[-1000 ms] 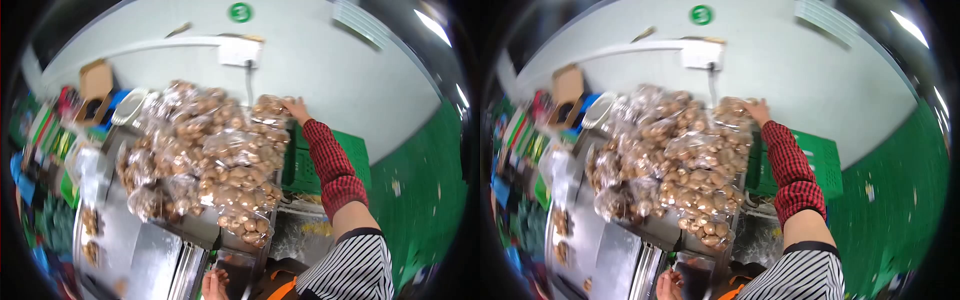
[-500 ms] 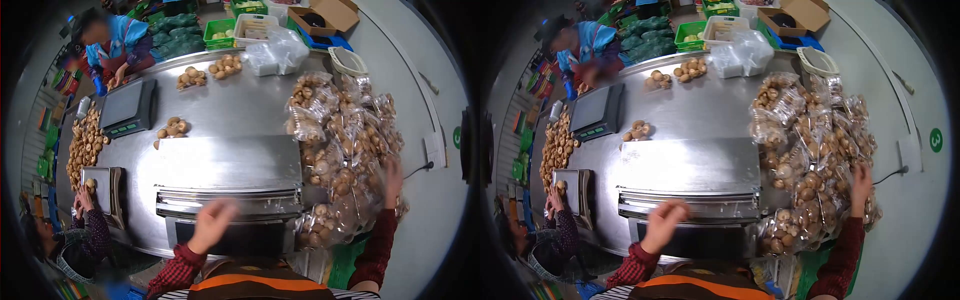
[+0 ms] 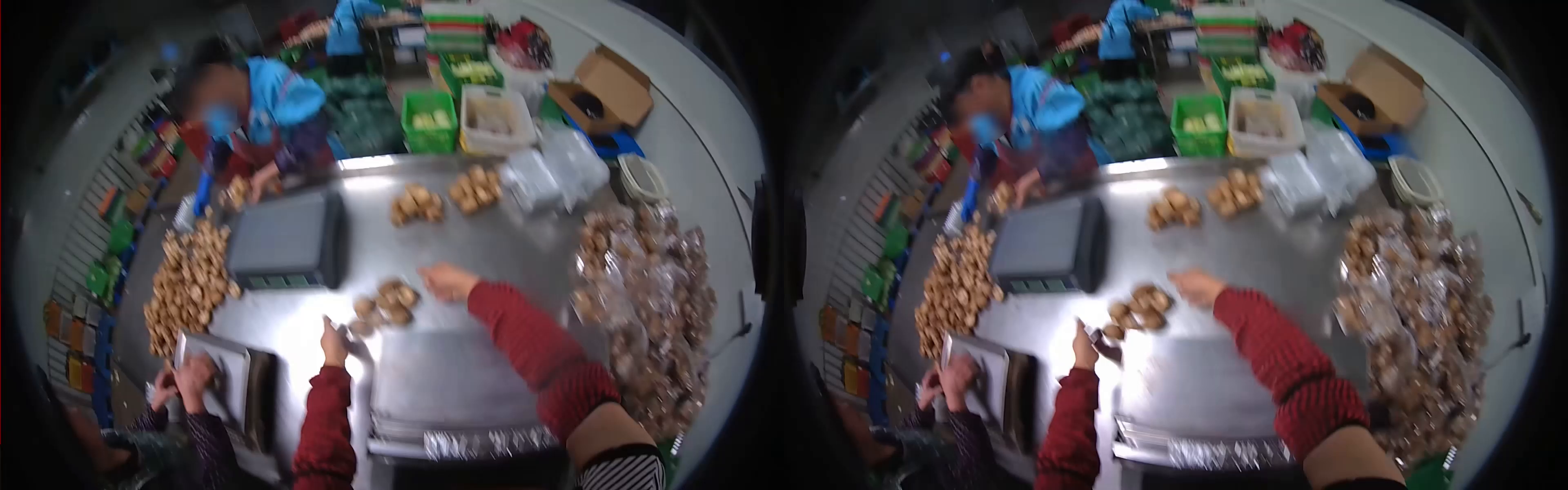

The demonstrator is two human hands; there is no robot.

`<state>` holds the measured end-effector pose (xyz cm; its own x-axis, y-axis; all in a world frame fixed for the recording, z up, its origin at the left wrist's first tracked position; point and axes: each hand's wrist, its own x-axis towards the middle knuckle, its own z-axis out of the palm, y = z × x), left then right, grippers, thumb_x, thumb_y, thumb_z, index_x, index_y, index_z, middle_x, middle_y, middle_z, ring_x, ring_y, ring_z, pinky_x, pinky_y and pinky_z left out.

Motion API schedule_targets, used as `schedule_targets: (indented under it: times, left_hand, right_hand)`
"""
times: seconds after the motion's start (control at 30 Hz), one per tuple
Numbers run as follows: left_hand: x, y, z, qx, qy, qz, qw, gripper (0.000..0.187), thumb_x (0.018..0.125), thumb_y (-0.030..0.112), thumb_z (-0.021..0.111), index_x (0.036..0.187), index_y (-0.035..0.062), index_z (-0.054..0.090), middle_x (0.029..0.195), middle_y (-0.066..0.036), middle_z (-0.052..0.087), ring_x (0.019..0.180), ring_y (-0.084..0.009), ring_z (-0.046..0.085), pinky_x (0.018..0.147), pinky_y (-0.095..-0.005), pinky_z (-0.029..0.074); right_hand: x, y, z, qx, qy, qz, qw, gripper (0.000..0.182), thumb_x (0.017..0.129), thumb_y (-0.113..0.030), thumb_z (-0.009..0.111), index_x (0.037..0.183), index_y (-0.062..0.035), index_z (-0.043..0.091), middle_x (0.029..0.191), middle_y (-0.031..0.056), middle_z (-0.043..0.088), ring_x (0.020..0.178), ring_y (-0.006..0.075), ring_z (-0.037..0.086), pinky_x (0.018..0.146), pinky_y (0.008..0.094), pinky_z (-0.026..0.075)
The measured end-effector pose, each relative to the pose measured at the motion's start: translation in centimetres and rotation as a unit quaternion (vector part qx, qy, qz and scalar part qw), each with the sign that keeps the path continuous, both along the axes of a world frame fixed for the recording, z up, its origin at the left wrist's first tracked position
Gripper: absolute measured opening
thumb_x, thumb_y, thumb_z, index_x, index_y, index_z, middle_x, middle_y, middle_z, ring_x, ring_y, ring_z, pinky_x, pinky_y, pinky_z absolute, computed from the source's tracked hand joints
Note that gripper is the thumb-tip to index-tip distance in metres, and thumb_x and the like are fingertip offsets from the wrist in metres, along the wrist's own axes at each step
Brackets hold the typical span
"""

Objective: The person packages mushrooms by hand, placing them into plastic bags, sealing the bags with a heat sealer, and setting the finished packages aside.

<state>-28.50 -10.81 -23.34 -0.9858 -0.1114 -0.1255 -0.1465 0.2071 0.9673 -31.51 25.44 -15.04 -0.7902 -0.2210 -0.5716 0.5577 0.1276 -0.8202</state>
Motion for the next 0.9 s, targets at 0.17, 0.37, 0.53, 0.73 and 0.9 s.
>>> schedule_targets:
  times: [0.17,0.37,0.53,0.73,0.9]
  left_hand:
    - [-2.4,7.9,7.6,0.187,-0.229,0.088,0.951,0.063,0.102,0.05,0.033,0.109,-0.0081,0.057,0.097,-0.016,0.063,0.084,-0.0248,0.065,0.072,-0.0393,0.055]
    - [-4.7,11.0,13.7,0.294,-0.197,0.067,0.933,0.059,0.103,0.046,0.034,0.115,-0.0084,0.051,0.105,-0.023,0.062,0.076,-0.031,0.067,0.066,-0.0406,0.057]
    - [-2.6,14.1,21.4,0.217,-0.088,-0.002,0.972,0.066,0.096,0.051,0.054,0.127,-0.0068,0.05,0.12,-0.014,0.053,0.108,-0.0207,0.05,0.096,-0.0335,0.04]
    - [8.1,19.7,25.6,0.243,-0.13,-0.142,0.951,0.077,0.091,0.053,0.061,0.128,-0.0125,0.047,0.124,-0.018,0.052,0.116,-0.0235,0.05,0.101,-0.036,0.038]
    - [17.6,22.3,25.1,0.211,-0.221,-0.12,0.945,0.066,0.097,0.047,0.053,0.124,-0.0126,0.049,0.114,-0.016,0.056,0.098,-0.0189,0.056,0.088,-0.034,0.046]
  right_hand:
    - [-3.1,-7.8,-0.9,0.138,-0.027,-0.074,0.987,0.076,0.081,-0.052,0.068,0.13,0.0038,0.051,0.105,0.0172,0.065,0.099,0.0303,0.063,0.085,0.0383,0.05]
    - [-2.0,-5.3,2.2,0.102,0.09,-0.172,0.976,0.077,0.082,-0.051,0.071,0.12,0.0113,0.047,0.109,0.0205,0.06,0.1,0.0251,0.062,0.08,0.0346,0.051]
    - [5.1,-0.6,13.7,0.058,0.121,-0.239,0.962,0.071,0.083,-0.054,0.069,0.115,0.0067,0.051,0.106,0.0163,0.062,0.088,0.0203,0.063,0.068,0.0313,0.052]
    - [17.0,6.7,17.8,0.134,0.151,-0.242,0.949,0.071,0.083,-0.061,0.065,0.105,0.0061,0.056,0.089,0.0123,0.064,0.072,0.0145,0.062,0.05,0.0283,0.048]
    - [28.0,8.1,16.4,0.235,0.045,-0.22,0.946,0.078,0.084,-0.061,0.063,0.112,0.0115,0.054,0.098,0.0204,0.065,0.083,0.0248,0.066,0.068,0.0344,0.055]
